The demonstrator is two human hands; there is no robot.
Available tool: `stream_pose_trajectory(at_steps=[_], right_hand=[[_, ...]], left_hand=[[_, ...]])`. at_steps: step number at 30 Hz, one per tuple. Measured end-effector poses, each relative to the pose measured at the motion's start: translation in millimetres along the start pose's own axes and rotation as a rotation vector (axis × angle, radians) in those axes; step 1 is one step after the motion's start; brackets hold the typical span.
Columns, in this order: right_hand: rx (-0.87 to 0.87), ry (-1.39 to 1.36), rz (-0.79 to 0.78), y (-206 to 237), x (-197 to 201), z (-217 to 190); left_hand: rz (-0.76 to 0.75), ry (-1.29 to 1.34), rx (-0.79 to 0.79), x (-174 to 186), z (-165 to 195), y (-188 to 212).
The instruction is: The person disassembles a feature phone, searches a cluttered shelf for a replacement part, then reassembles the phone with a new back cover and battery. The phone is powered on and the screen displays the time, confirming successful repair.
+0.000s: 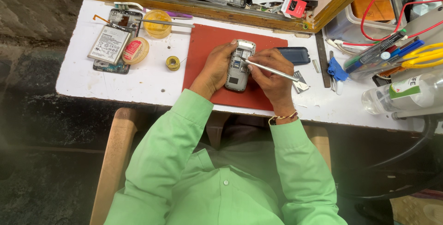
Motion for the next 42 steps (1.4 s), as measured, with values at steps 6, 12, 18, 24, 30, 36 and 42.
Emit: stream_pose_trajectory(at_steps=[6,12,18,24,30,36,42], right_hand=[[-0.019,0.004,-0.015,-0.3,-2.4,3.4],[-0.244,-0.415,0.146,16.2,14.4,57.4],[-0.472,0.106,0.29,50.6,126.2,135.9],[-0.594,0.729,0.203,107.0,210.8,148.1],[-0.6,0.885,0.12,129.1,202.5,146.7],[-0.495,1.044,0.169,114.1,177.0,120.6],[-0.328,0.867,0.23,85.0,137.7,74.5]], left_hand=[[0.001,-0.016,0.003,-1.3,1.6,1.6],[-0.024,-0.05,0.015,-6.9,1.8,0.6],[-0.04,-0.118,0.01,-11.0,4.4,0.8],[-0.024,-0.106,-0.016,-9.6,5.0,-1.7],[-0.027,-0.062,-0.046,-6.8,8.4,-3.1],[-0.007,-0.068,-0.036,-2.4,8.1,-5.1],[-0.028,-0.067,-0.052,-0.4,6.2,-7.3]])
Point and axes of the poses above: each hand's wrist, its own y-axis away from the middle knuckle, its own x-axis out of the back of the hand, z = x × y, the point moved 10 cm from there along -y, towards the middle knuckle, and after that the axes turned 3 degrees about y, right-handed, at the moved point
